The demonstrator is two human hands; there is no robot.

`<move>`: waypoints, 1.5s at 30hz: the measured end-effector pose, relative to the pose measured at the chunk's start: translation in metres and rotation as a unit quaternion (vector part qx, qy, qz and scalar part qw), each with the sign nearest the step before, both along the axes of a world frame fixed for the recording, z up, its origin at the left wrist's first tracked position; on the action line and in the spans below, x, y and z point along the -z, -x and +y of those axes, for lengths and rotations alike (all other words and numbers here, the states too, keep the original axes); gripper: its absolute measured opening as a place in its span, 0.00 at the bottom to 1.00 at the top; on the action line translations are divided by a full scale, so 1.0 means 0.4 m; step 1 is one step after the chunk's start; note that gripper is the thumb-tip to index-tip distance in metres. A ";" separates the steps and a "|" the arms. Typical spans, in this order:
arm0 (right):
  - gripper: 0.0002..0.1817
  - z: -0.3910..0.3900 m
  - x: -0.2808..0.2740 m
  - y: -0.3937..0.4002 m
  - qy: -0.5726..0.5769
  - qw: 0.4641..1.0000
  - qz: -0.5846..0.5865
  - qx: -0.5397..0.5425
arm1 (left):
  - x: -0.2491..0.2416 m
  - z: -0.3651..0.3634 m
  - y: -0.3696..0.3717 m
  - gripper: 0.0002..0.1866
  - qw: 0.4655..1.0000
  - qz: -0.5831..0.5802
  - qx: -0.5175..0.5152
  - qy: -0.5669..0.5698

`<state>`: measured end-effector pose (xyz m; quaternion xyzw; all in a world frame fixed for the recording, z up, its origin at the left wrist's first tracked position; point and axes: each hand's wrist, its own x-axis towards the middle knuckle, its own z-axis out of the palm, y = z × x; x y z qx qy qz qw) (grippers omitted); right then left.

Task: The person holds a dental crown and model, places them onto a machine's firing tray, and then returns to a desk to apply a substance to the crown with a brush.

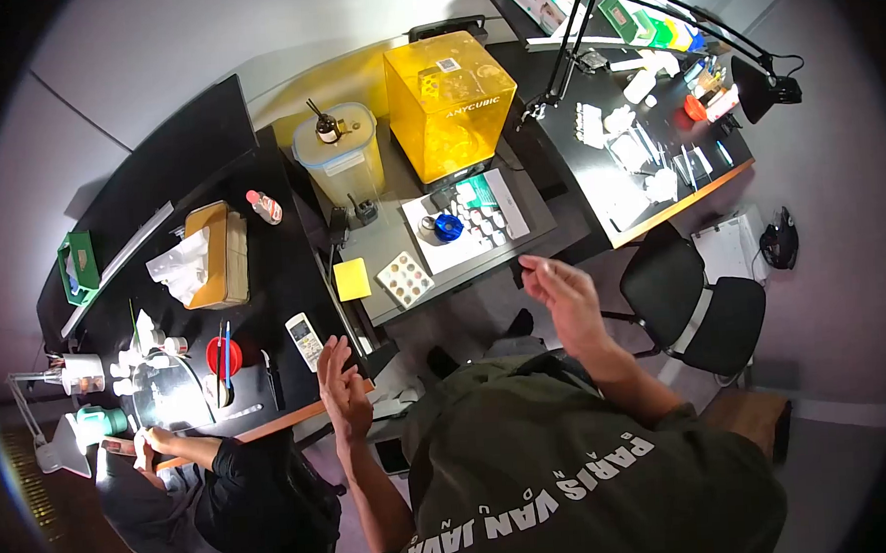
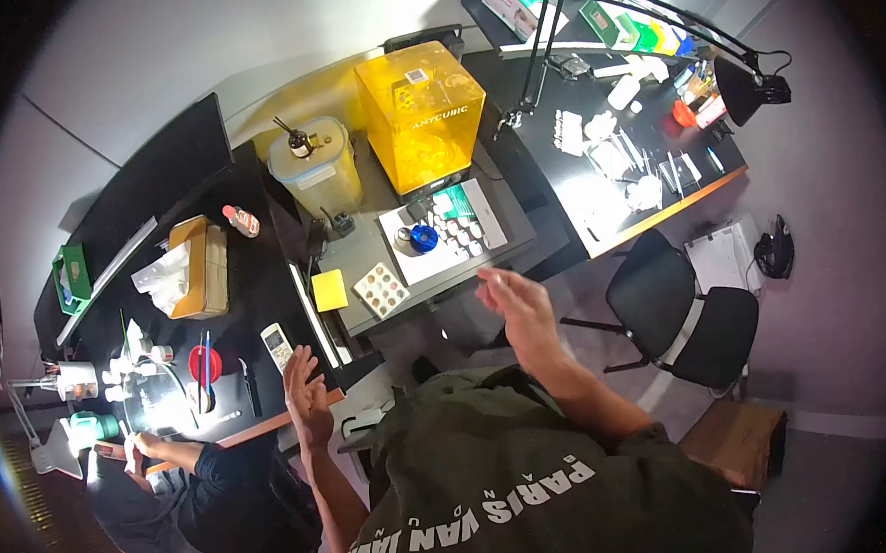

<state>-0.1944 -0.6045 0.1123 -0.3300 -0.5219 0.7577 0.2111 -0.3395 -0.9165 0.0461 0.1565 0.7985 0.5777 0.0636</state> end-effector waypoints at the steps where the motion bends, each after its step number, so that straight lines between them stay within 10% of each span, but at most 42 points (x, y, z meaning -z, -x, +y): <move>1: 0.16 -0.014 0.022 -0.011 0.026 0.999 -0.028 0.015 | 0.008 0.000 0.012 0.26 0.999 -0.014 0.036 0.020; 7: 0.15 -0.002 0.088 -0.075 0.064 0.997 -0.039 -0.030 | -0.027 0.116 0.030 0.22 0.991 0.021 0.130 0.023; 12: 0.15 0.048 0.120 -0.116 0.064 0.996 0.032 -0.052 | -0.016 0.197 0.002 0.20 0.959 -0.170 0.174 -0.148; 20: 0.46 -0.019 -0.023 -0.113 0.066 0.994 0.051 -0.069 | -0.060 0.267 -0.038 0.61 0.849 -0.263 0.394 -0.234; 23: 0.36 -0.003 -0.030 -0.114 0.208 0.972 0.074 -0.083 | 0.016 0.280 -0.009 0.43 0.835 -0.230 0.460 -0.193; 27: 0.20 0.001 -0.001 -0.108 0.077 0.996 0.014 -0.046 | -0.064 0.302 -0.049 0.27 0.910 -0.166 0.360 -0.121; 32: 0.18 0.038 -0.011 -0.132 0.020 0.998 -0.055 0.002 | -0.052 0.304 -0.026 0.27 0.867 -0.331 0.330 -0.174; 40: 0.45 0.013 -0.025 -0.121 0.042 0.987 0.091 -0.123 | -0.094 0.310 -0.064 0.56 0.846 -0.262 0.370 -0.280; 45: 0.53 -0.020 -0.052 -0.104 0.047 0.983 0.093 -0.148 | -0.039 0.340 -0.036 0.56 0.798 -0.264 0.448 -0.305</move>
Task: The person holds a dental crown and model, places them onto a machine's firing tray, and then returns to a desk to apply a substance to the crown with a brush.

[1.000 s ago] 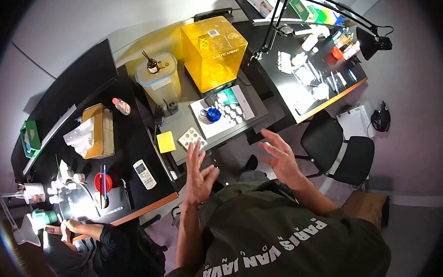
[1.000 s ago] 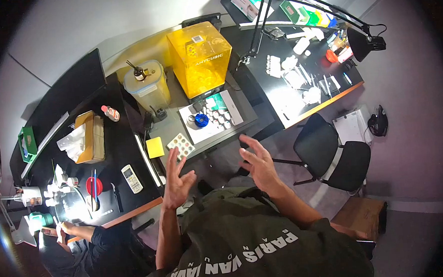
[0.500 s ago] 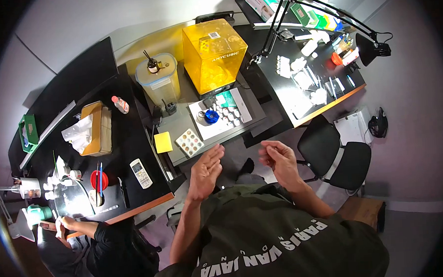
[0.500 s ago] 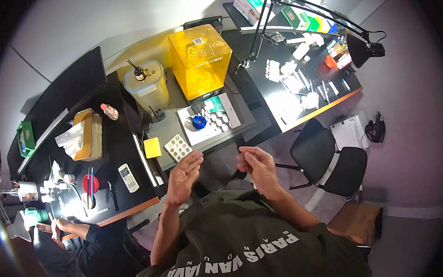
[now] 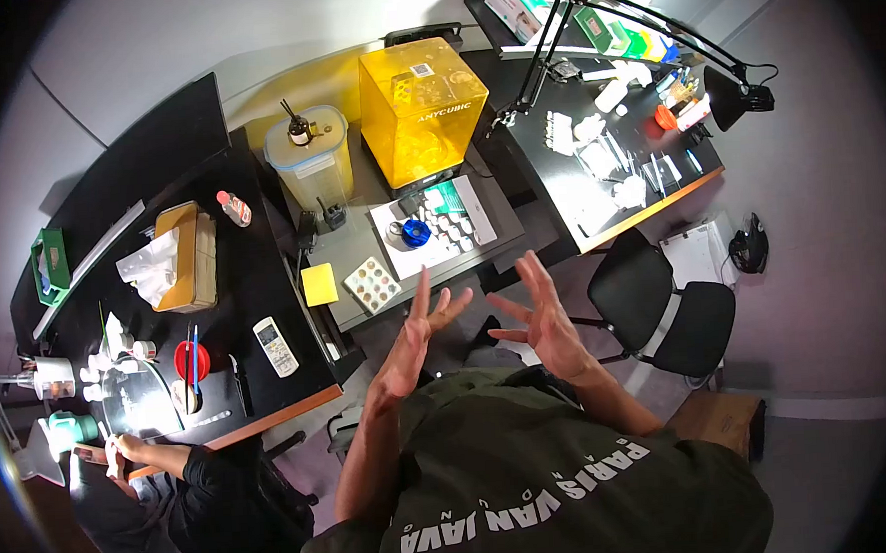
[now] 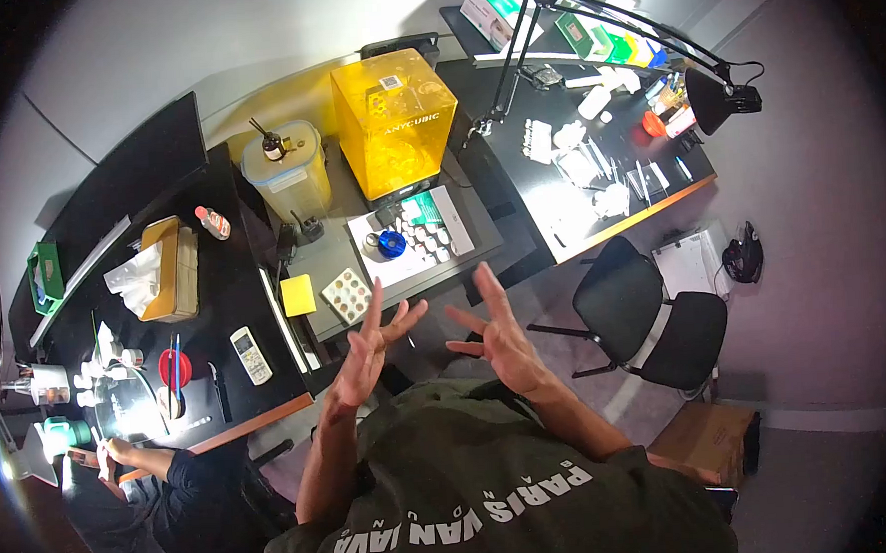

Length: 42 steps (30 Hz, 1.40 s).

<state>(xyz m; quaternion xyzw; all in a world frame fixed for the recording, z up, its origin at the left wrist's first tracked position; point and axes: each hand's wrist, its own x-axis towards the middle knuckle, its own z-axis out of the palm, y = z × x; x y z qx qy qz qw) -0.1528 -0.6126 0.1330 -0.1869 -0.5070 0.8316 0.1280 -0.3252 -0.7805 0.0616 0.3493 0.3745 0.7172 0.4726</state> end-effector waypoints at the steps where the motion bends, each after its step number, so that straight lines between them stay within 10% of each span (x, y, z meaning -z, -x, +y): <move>1: 0.52 0.001 -0.001 0.002 0.051 0.999 -0.011 0.001 | 0.003 0.005 0.004 0.55 1.000 -0.001 0.006 0.002; 8: 0.45 0.055 0.071 -0.031 -0.029 0.991 -0.112 0.060 | -0.043 0.009 -0.023 0.55 0.994 -0.040 -0.056 0.080; 14: 0.55 0.021 0.006 -0.017 -0.028 0.996 0.060 0.058 | -0.005 0.015 -0.051 0.54 0.975 -0.217 -0.049 -0.024; 17: 0.44 0.026 -0.019 -0.015 0.142 0.988 0.054 -0.009 | 0.044 0.019 -0.019 0.49 0.996 -0.085 0.035 0.020; 21: 0.27 0.037 0.079 -0.037 0.001 0.999 0.006 0.038 | 0.050 0.023 0.001 0.44 0.995 0.026 0.069 0.066; 30: 0.22 0.026 0.006 -0.009 -0.007 0.993 -0.051 0.101 | -0.057 0.031 -0.043 0.60 0.996 -0.052 -0.037 0.062; 42: 0.03 0.020 0.031 -0.018 -0.049 0.980 -0.128 0.141 | -0.070 0.019 -0.059 0.36 0.994 -0.058 -0.047 0.076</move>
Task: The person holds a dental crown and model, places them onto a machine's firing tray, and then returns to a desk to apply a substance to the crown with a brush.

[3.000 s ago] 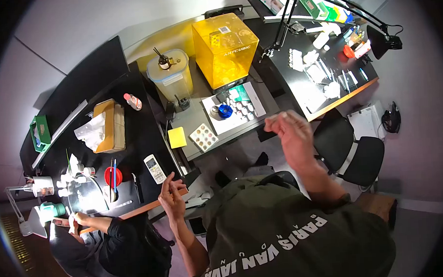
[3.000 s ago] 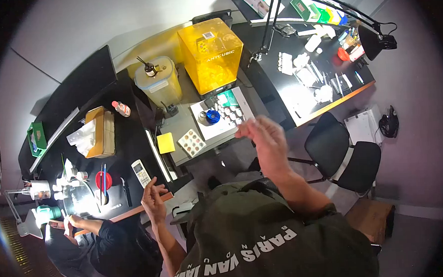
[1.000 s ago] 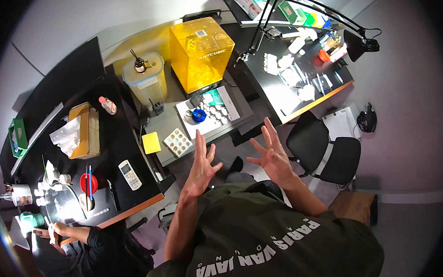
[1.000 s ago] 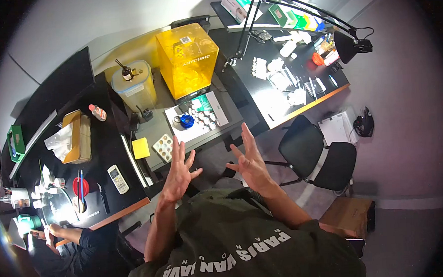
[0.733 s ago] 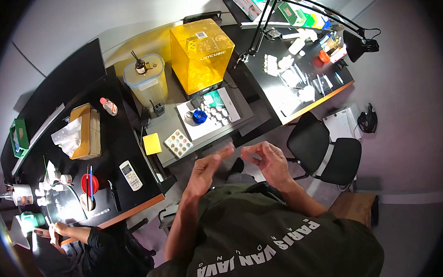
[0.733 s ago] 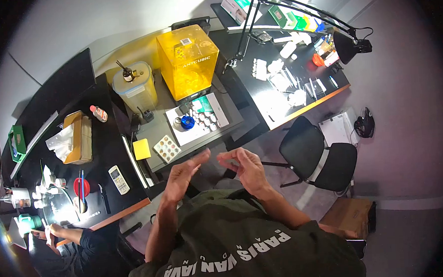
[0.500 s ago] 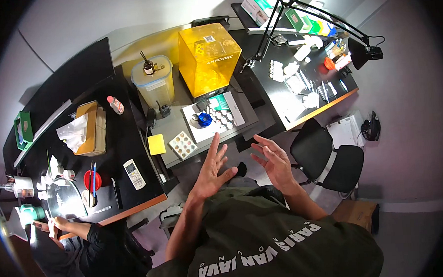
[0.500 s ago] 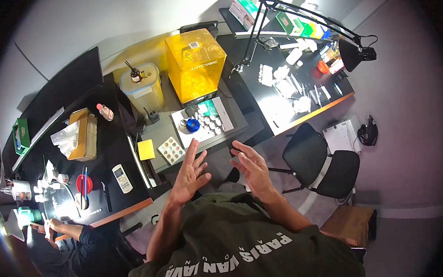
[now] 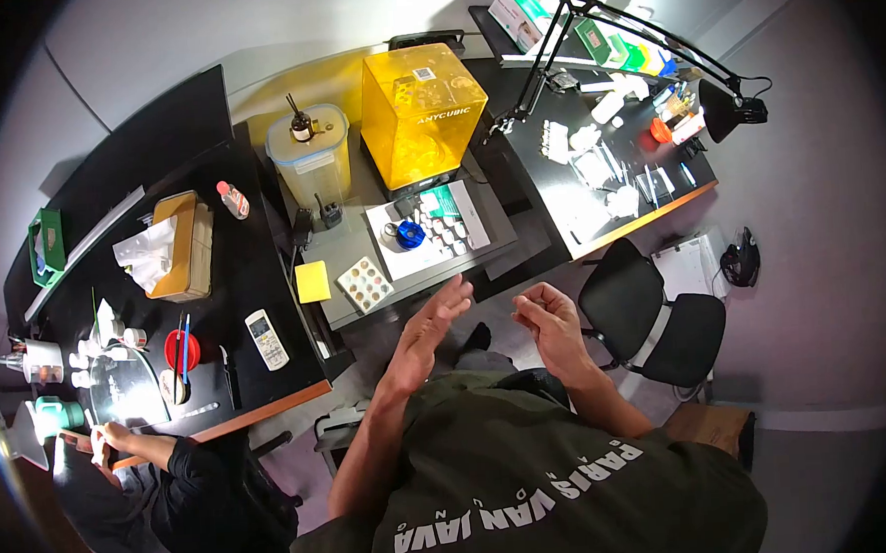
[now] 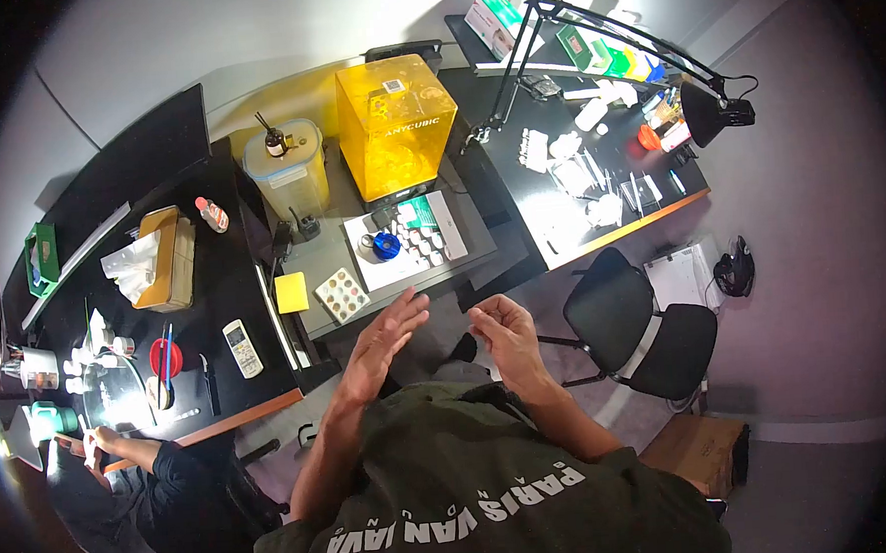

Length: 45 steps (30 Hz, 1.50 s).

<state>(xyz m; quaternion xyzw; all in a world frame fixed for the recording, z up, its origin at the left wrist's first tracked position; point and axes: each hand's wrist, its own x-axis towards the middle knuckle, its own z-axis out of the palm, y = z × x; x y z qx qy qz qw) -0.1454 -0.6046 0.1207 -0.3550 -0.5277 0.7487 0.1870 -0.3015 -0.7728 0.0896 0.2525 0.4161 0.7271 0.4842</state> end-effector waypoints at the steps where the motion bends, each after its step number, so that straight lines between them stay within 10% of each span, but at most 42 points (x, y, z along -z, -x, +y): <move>1: 0.02 0.007 0.006 -0.004 -0.009 1.000 -0.001 -0.011 | -0.003 0.002 -0.004 0.37 1.000 0.021 -0.001 0.004; 34: 0.10 0.013 0.035 0.039 0.009 0.999 0.042 0.006 | 0.031 -0.019 0.000 0.29 0.999 0.013 -0.019 0.029; 38: 0.25 -0.002 0.027 0.033 -0.146 0.989 -0.026 -0.018 | 0.041 -0.012 -0.023 0.35 0.996 -0.019 -0.080 0.024; 45: 0.39 0.001 -0.037 0.024 0.028 0.997 0.065 -0.021 | 0.060 -0.001 0.018 0.47 0.989 0.124 -0.014 -0.082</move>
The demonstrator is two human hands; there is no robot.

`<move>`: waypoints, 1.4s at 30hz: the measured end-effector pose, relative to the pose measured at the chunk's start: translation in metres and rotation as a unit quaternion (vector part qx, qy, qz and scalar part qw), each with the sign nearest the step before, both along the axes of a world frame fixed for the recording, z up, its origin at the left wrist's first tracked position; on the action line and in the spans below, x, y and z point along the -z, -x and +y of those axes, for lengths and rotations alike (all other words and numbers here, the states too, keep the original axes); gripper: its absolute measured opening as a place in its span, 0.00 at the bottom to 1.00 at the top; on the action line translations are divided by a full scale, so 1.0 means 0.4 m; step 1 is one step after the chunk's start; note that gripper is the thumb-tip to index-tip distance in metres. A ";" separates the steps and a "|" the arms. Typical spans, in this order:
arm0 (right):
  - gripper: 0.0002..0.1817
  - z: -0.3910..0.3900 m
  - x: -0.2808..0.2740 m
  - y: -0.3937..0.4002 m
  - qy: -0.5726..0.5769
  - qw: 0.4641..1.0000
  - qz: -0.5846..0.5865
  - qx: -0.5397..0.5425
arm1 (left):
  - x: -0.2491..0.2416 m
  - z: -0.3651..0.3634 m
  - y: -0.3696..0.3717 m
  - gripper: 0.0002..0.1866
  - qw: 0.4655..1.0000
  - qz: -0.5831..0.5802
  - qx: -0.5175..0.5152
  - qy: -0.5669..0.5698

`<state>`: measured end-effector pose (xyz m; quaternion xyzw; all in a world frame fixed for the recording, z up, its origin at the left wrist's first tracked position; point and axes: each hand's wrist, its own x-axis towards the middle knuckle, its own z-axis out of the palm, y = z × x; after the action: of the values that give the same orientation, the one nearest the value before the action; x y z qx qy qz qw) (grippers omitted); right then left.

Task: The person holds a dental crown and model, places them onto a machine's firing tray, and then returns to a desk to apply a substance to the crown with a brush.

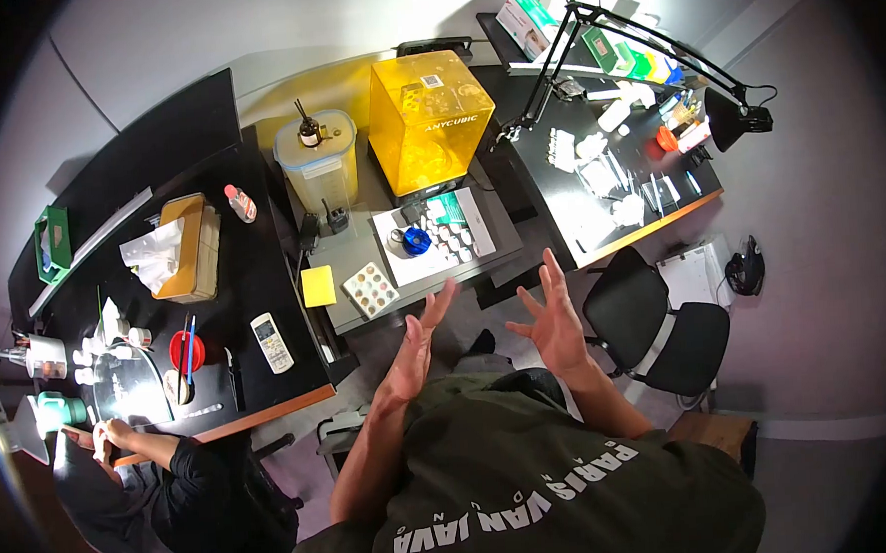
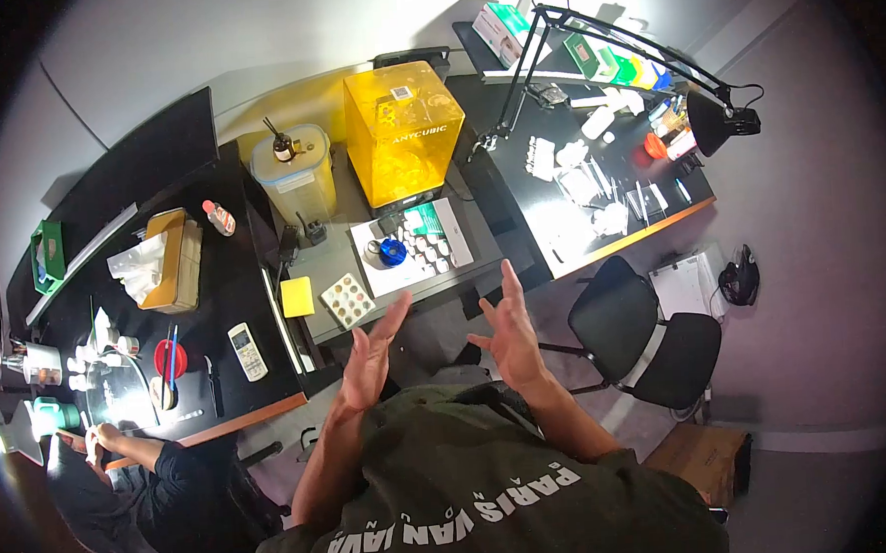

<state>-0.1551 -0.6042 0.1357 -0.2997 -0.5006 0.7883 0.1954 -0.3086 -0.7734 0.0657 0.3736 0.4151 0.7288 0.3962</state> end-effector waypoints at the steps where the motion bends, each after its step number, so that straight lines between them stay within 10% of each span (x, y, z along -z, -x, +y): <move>1: 0.37 0.007 0.004 -0.001 0.029 1.000 0.012 -0.003 | -0.003 -0.001 -0.001 0.45 0.999 -0.037 0.005 0.011; 21: 0.11 0.055 0.075 -0.034 -0.041 0.998 -0.025 0.028 | 0.006 -0.036 -0.002 0.29 0.983 -0.112 0.087 0.113; 32: 0.50 -0.004 -0.002 -0.030 -0.034 0.998 -0.022 -0.049 | -0.023 -0.027 -0.050 0.59 0.982 -0.182 0.036 0.033; 42: 0.22 0.026 0.040 -0.020 0.017 0.999 -0.044 0.005 | -0.032 -0.026 -0.030 0.36 0.986 -0.137 0.078 0.047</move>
<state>-0.1470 -0.5938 0.1198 -0.3400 -0.4939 0.7815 0.1726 -0.2966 -0.7836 0.0786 0.2824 0.3600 0.7200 0.5218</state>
